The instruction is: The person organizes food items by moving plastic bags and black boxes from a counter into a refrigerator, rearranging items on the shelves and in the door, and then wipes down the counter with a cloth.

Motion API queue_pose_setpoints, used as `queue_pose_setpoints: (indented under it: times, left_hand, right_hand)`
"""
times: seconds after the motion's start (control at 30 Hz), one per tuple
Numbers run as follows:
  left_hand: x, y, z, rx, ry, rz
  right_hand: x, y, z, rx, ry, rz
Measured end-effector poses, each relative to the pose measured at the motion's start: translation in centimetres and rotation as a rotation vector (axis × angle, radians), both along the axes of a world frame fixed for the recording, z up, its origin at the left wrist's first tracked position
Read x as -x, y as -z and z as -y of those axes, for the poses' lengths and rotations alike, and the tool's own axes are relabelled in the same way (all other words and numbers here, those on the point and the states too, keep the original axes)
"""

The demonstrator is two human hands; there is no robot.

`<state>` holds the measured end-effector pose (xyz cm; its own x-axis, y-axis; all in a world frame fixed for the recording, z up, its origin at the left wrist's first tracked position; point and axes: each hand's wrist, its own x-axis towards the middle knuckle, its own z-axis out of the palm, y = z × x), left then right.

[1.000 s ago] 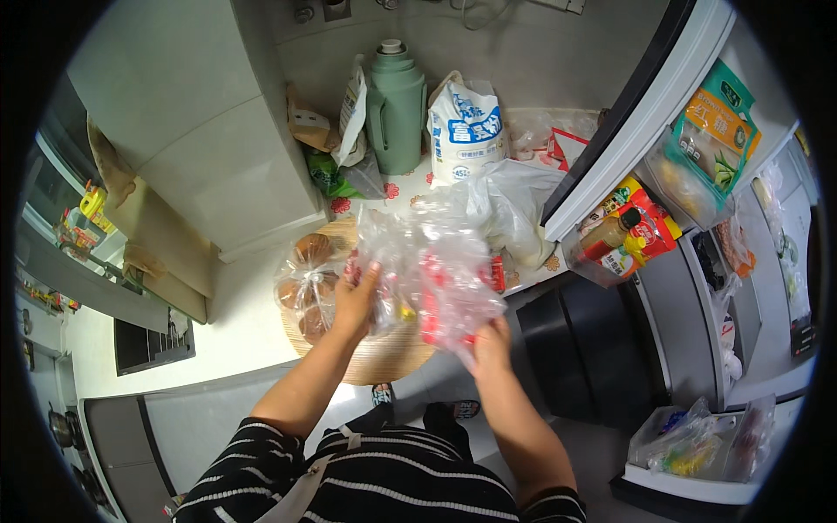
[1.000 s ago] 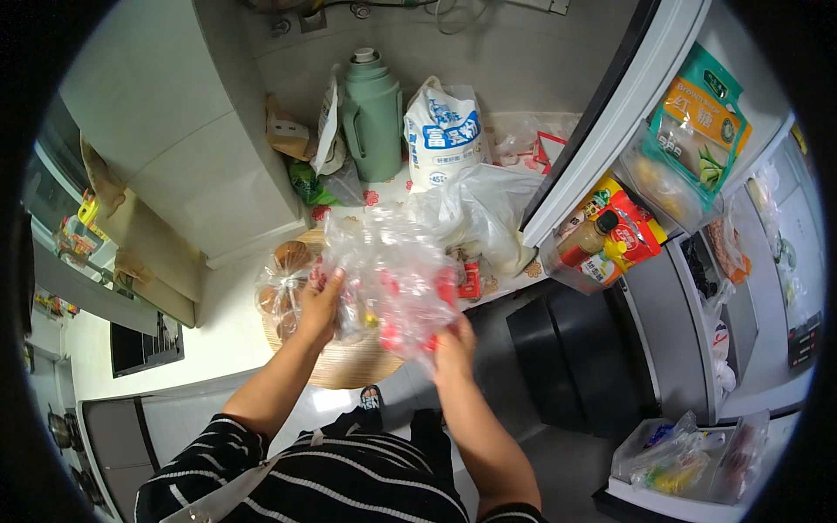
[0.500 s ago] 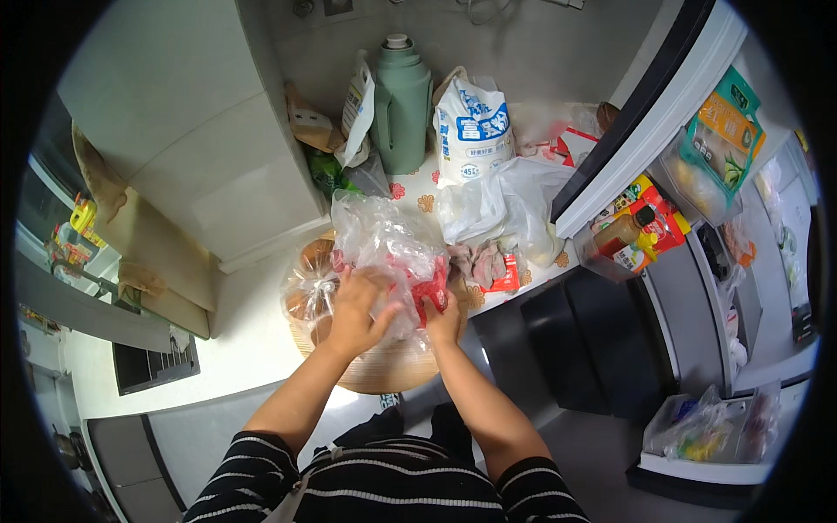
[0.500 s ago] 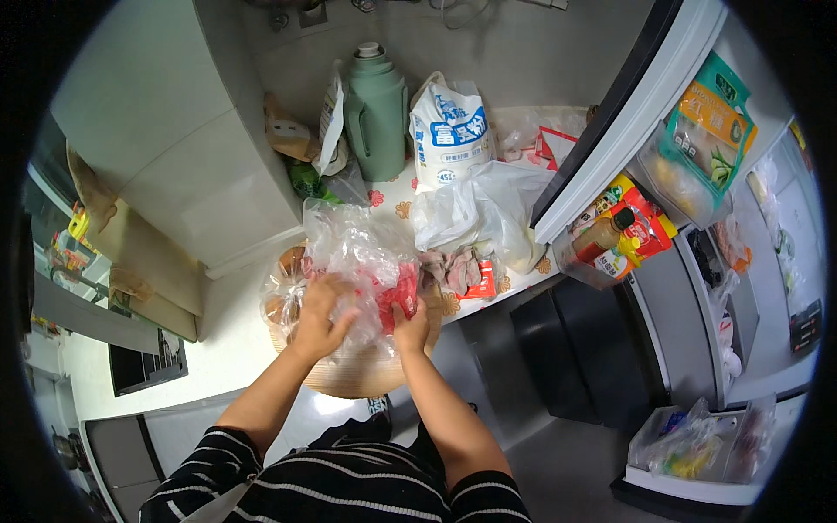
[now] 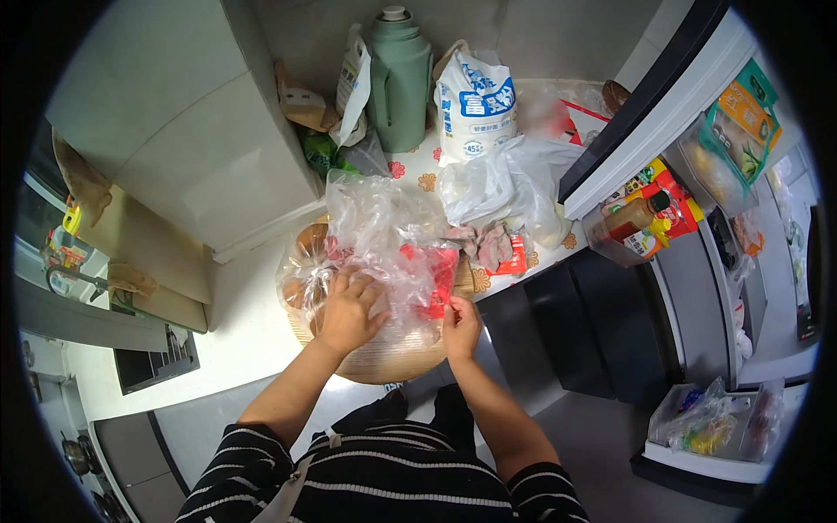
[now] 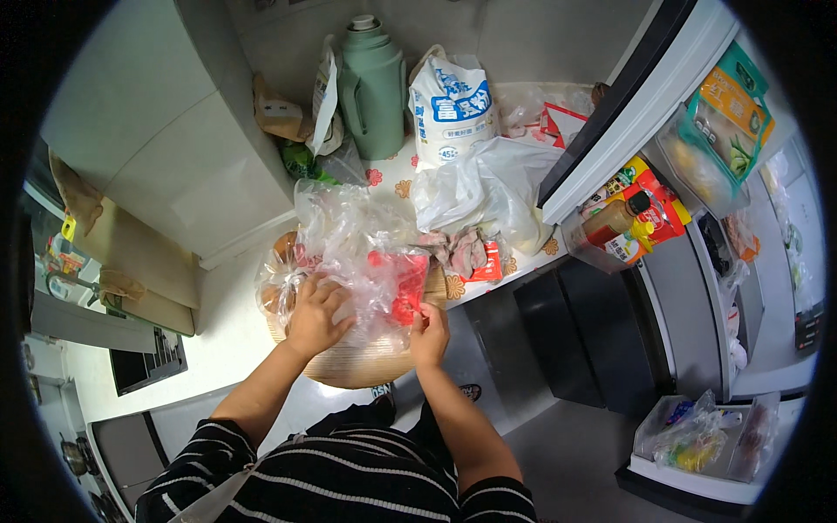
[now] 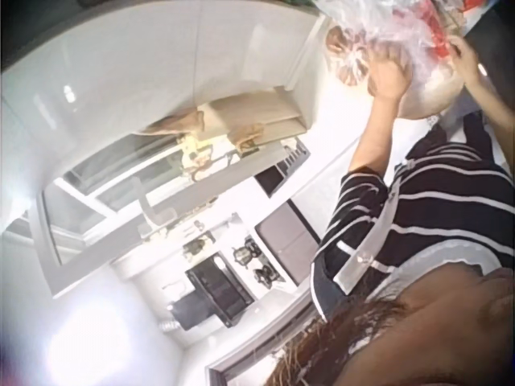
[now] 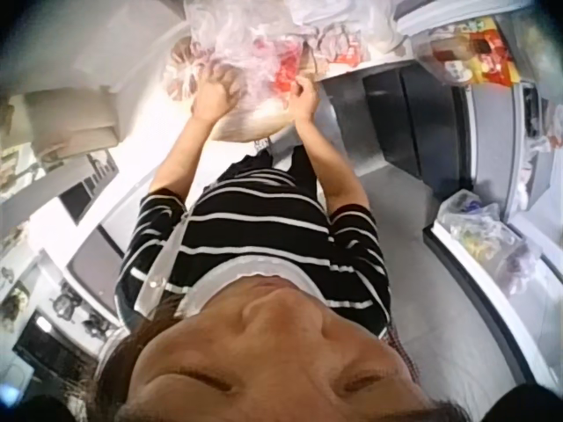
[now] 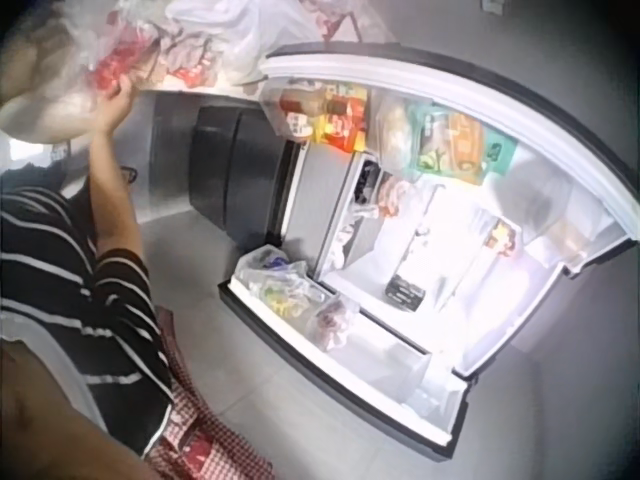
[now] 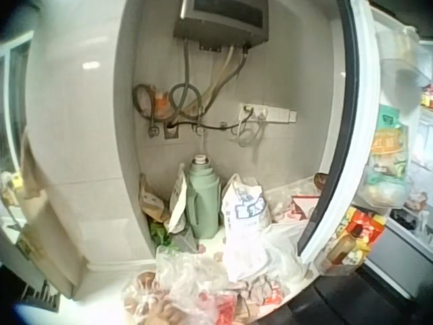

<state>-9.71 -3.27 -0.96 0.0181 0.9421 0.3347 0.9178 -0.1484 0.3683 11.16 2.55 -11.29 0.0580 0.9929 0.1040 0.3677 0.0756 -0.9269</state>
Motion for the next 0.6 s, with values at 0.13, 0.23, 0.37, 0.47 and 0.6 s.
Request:
queue_pose_setpoints:
  times: [0.13, 0.23, 0.37, 0.47, 0.6]
  left_hand:
    - [-1.2, -1.7, -0.1, 0.005, 0.050, -0.039]
    - [-1.2, -2.2, 0.1, -0.026, 0.030, 0.014]
    - [-1.6, -4.3, 0.9, -0.061, 0.028, -0.016]
    - [-1.4, -4.7, 1.5, -0.067, 0.027, -0.037]
    - [-0.4, -2.0, 3.4, 0.131, -0.001, 0.171]
  right_hand:
    - [0.9, -0.7, 0.0, -0.213, -0.052, 0.137]
    - [1.8, -2.1, 0.2, -0.141, -0.138, -0.065]
    - [4.4, -7.6, 1.2, 0.187, -0.336, -0.488]
    - [4.5, -8.3, 0.9, 0.160, -0.352, -0.384]
    - [1.1, -10.5, 1.5, 0.086, -0.449, -0.180]
